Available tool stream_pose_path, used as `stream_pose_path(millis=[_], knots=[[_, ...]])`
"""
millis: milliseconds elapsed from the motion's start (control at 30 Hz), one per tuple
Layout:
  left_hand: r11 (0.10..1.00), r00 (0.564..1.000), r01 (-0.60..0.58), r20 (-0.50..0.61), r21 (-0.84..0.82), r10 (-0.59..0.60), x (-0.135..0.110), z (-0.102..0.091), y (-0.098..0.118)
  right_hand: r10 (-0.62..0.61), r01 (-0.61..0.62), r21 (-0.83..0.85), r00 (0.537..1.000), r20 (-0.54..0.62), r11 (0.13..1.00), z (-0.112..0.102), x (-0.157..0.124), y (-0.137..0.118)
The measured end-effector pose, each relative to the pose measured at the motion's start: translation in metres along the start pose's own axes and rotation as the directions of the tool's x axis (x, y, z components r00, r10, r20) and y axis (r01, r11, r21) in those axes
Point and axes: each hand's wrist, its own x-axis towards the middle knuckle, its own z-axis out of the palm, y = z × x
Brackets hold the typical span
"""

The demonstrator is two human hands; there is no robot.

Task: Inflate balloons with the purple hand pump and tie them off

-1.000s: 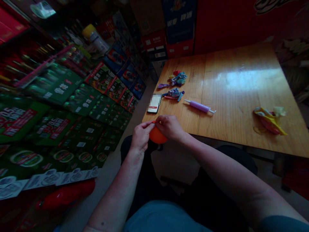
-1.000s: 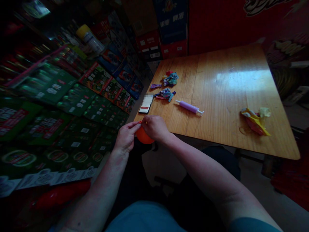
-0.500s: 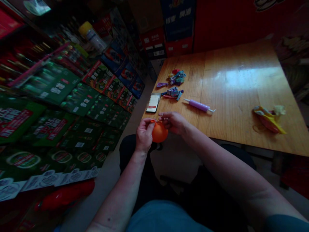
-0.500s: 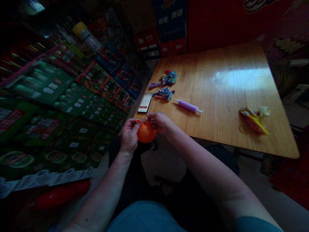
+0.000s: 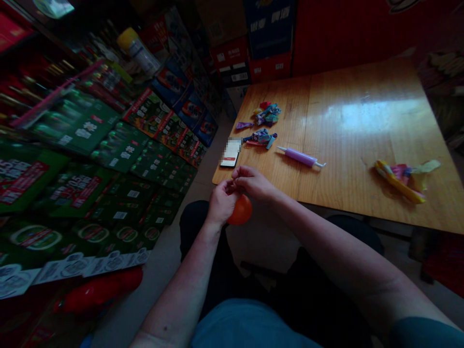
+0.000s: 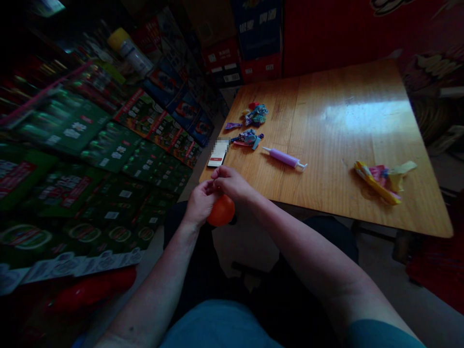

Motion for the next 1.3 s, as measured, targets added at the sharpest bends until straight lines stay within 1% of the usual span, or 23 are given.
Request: stream_pose_path(millis=[100, 167, 200, 267, 333, 400, 433, 467, 500, 533, 567, 633, 700, 800, 833, 867, 933, 967, 1033, 1067, 1167, 1233, 1300], knots=[[0.998, 1.0, 0.017, -0.006, 0.06, -0.017, 0.001, -0.008, 0.0, -0.119, 0.136, -0.216, 0.989, 0.089, 0.967, 0.003, -0.004, 0.002], [0.998, 0.999, 0.024, -0.029, 0.052, -0.022, 0.002, -0.011, -0.001, -0.173, 0.204, -0.273, 0.976, 0.132, 0.94, 0.006, -0.007, 0.001], [0.999, 0.999, 0.027, -0.037, 0.041, -0.026, 0.002, -0.012, -0.001, -0.175, 0.207, -0.273, 0.975, 0.135, 0.939, 0.008, -0.008, 0.0], [0.999, 0.998, 0.039, -0.048, -0.003, -0.039, 0.002, -0.014, -0.001, -0.135, 0.149, -0.231, 0.988, 0.079, 0.961, 0.009, -0.009, -0.003], [0.991, 0.996, 0.08, -0.04, -0.109, -0.085, 0.002, -0.017, 0.001, -0.057, 0.052, -0.125, 0.998, -0.041, 0.991, 0.008, -0.01, -0.007], [0.968, 0.99, 0.129, -0.02, -0.217, -0.136, 0.002, -0.02, 0.004, 0.026, -0.027, -0.009, 0.991, -0.132, 1.0, 0.005, -0.01, -0.012], [0.956, 0.988, 0.147, -0.011, -0.253, -0.155, 0.002, -0.022, 0.005, 0.056, -0.055, 0.016, 0.988, -0.144, 0.998, 0.004, -0.011, -0.014], [0.95, 0.986, 0.157, -0.006, -0.272, -0.165, 0.002, -0.024, 0.006, 0.077, -0.078, -0.004, 0.988, -0.135, 0.997, 0.002, -0.012, -0.015], [0.949, 0.986, 0.157, -0.007, -0.274, -0.166, 0.002, -0.026, 0.006, 0.081, -0.091, -0.079, 0.99, -0.118, 0.993, 0.001, -0.013, -0.016], [0.947, 0.986, 0.156, -0.01, -0.28, -0.166, 0.002, -0.028, 0.006, 0.065, -0.085, -0.195, 0.992, -0.108, 0.977, 0.001, -0.014, -0.016], [0.946, 0.986, 0.155, -0.013, -0.286, -0.166, 0.002, -0.03, 0.006, 0.028, -0.06, -0.331, 0.995, -0.1, 0.942, 0.001, -0.016, -0.015], [0.946, 0.986, 0.156, -0.01, -0.285, -0.166, 0.002, -0.033, 0.007, -0.066, 0.015, -0.554, 0.995, -0.073, 0.833, 0.002, -0.018, -0.013], [0.967, 0.991, 0.129, 0.003, -0.221, -0.131, 0.002, -0.036, 0.009, -0.124, 0.062, -0.641, 0.991, -0.052, 0.765, 0.005, -0.019, -0.01], [1.0, 1.0, 0.003, 0.015, -0.029, -0.003, 0.001, -0.038, 0.013, -0.123, 0.026, -0.655, 0.987, -0.103, 0.755, 0.009, -0.018, -0.006], [0.998, 0.999, -0.047, 0.003, 0.038, 0.047, 0.001, -0.037, 0.013, -0.122, 0.006, -0.639, 0.983, -0.137, 0.769, 0.01, -0.017, -0.005], [0.992, 0.996, -0.087, -0.021, 0.094, 0.089, 0.001, -0.035, 0.013, -0.097, -0.024, -0.584, 0.98, -0.175, 0.811, 0.01, -0.016, -0.004], [0.975, 0.983, -0.14, -0.094, 0.174, 0.158, 0.001, -0.029, 0.01, 0.04, -0.123, -0.366, 0.973, -0.226, 0.922, 0.011, -0.013, -0.003], [0.97, 0.975, -0.153, -0.133, 0.189, 0.179, 0.001, -0.025, 0.008, 0.133, -0.185, -0.234, 0.966, -0.222, 0.955, 0.011, -0.012, -0.003], [0.974, 0.962, -0.159, -0.194, 0.163, 0.19, 0.001, -0.018, 0.003, 0.282, -0.291, -0.027, 0.943, -0.176, 0.956, 0.009, -0.009, -0.004], [0.977, 0.958, -0.161, -0.214, 0.142, 0.189, 0.0, -0.014, 0.002, 0.319, -0.318, 0.029, 0.935, -0.154, 0.948, 0.007, -0.008, -0.006], [0.973, 0.945, -0.186, -0.248, 0.136, 0.215, -0.002, -0.007, 0.002, 0.362, -0.341, 0.164, 0.925, -0.116, 0.925, 0.0, -0.006, -0.01], [0.956, 0.927, -0.225, -0.261, 0.19, 0.27, -0.004, -0.004, 0.006, 0.377, -0.346, 0.236, 0.921, -0.099, 0.908, -0.003, -0.005, -0.011], [0.921, 0.906, -0.277, -0.245, 0.273, 0.345, -0.007, -0.002, 0.011, 0.387, -0.35, 0.278, 0.918, -0.086, 0.894, -0.005, -0.003, -0.01]])
